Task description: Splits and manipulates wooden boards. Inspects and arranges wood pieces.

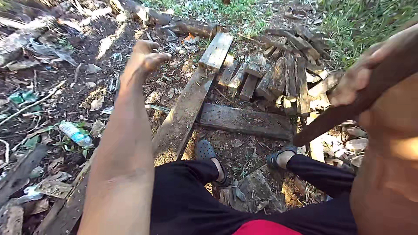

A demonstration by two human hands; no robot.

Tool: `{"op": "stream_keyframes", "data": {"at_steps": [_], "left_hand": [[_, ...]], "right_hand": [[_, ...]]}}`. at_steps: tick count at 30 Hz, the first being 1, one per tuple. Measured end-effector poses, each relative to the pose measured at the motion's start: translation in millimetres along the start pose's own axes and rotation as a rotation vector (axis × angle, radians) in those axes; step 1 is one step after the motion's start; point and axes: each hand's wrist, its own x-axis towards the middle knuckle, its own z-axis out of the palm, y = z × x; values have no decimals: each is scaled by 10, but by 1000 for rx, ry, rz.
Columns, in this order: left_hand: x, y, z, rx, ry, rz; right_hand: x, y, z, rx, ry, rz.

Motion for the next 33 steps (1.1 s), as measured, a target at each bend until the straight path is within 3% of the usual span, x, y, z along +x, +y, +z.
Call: {"op": "stream_keyframes", "data": {"at_steps": [2, 4, 6, 8, 9, 12, 16, 18, 23, 27, 29, 31, 33], "left_hand": [[-62, -221, -75, -21, 19, -35], [-202, -463, 17, -55, -1, -110], [-425, -586, 158, -57, -106, -264], [-538, -717, 281, -24, -178, -354], [-565, -731, 300, -14, -203, -358], [-584, -803, 288, 12, -240, -309], [-494, -1020, 251, -25, -195, -305], [-483, -1150, 261, -65, -175, -351], [-447, -1221, 323, -113, -177, -493], [-406, -1155, 285, -69, -172, -479], [-394, -1194, 283, -43, -165, -493], [-440, -1216, 279, -34, -161, -504], [-533, -1176, 271, -42, -148, -510]], "right_hand": [[-2, -8, -28, 6, -45, 77], [-314, 202, 125, -135, -56, 340], [-729, 1025, 297, -369, -131, 627], [-1000, 1863, 471, -559, -229, 693], [-1007, 2037, 587, -607, -247, 663], [-955, 1934, 783, -546, -234, 644], [-786, 1488, 710, -360, -106, 718], [-653, 1160, 671, -284, -4, 666], [-163, 367, 592, -77, 102, 134], [235, 388, 562, 66, 139, -234], [-17, 571, 543, 36, 131, -178], [-609, 1032, 523, -81, 94, 120], [-1207, 1829, 493, -232, 50, 426]]}}
